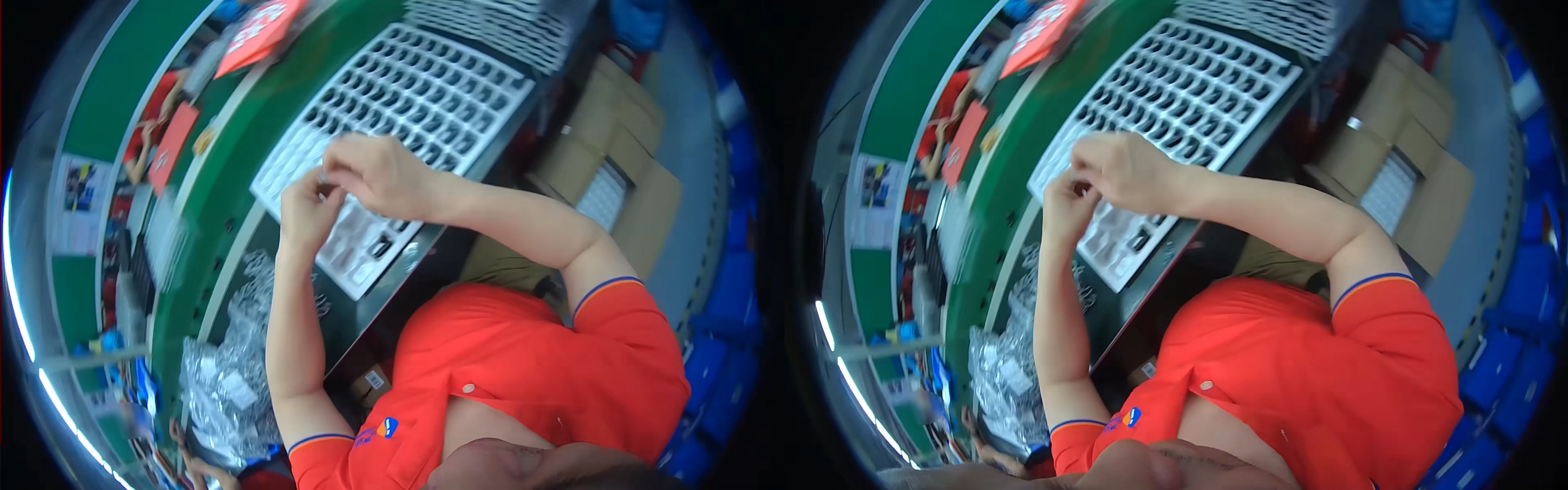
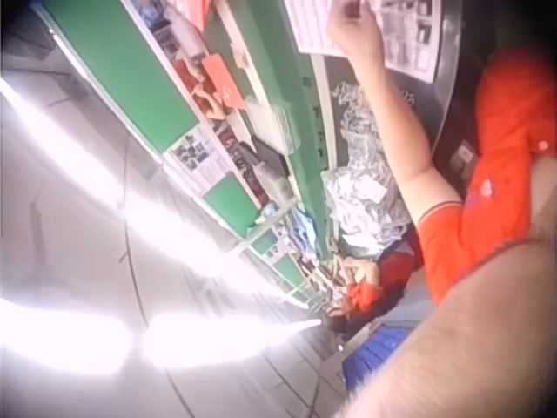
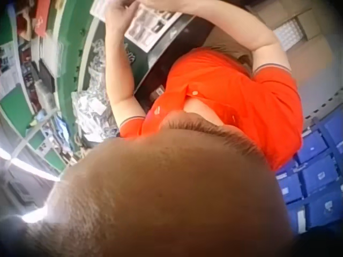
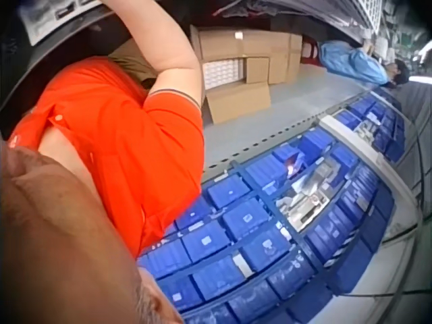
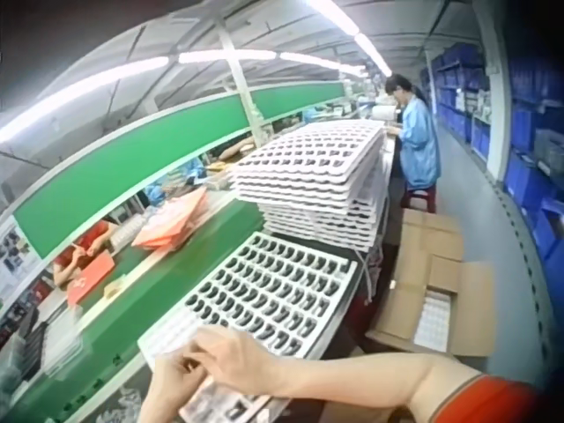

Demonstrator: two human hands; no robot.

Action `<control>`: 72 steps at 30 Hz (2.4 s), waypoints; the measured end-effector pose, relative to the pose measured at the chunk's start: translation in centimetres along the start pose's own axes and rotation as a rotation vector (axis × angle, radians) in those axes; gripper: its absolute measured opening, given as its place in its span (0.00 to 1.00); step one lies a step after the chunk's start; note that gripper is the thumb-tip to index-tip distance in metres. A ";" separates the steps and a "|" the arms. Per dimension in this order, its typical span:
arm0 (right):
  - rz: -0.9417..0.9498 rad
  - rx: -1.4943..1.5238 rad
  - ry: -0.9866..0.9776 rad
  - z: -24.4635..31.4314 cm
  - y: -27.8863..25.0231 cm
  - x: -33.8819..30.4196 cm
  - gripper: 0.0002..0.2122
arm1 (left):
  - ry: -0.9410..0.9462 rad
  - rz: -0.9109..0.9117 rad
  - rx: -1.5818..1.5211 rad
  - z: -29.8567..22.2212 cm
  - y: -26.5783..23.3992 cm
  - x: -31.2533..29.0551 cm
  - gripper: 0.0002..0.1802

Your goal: Sorting small metal components into a grid tray.

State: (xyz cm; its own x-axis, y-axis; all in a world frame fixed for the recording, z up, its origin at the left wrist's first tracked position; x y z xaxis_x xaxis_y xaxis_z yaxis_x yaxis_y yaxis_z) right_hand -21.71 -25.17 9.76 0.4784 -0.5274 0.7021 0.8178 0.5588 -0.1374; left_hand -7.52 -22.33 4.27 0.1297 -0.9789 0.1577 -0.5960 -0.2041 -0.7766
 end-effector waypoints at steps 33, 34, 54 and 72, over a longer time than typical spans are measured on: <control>0.380 0.253 0.390 -5.9 12.6 1.2 0.05 | -0.361 -0.513 -0.768 8.6 -4.2 -11.1 0.17; 0.385 0.245 0.382 -6.0 12.7 1.2 0.05 | -0.362 -0.512 -0.774 8.6 -4.2 -11.0 0.17; 0.377 0.298 0.416 -6.4 12.3 0.5 0.04 | -0.346 -0.514 -0.671 7.8 -4.2 -11.0 0.14; 0.202 0.128 0.061 -4.8 6.6 3.5 0.09 | -0.326 -0.626 0.229 12.7 -13.1 -5.9 0.09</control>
State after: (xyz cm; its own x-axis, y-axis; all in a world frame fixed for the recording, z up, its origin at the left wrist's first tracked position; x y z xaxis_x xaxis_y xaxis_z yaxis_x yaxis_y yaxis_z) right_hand -13.13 -26.36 7.95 0.6498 -0.4323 0.6252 0.6581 0.7316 -0.1782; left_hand 9.55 -13.76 5.76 0.6405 -0.6213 0.4514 -0.1578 -0.6817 -0.7144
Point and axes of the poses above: each hand's wrist, its own x-axis towards the middle knuckle, its own y-axis out of the palm, z = x × y, the point moved 10 cm from there along x, towards the middle knuckle, and after that the axes turned 12 degrees about x, right-handed, at the moved point
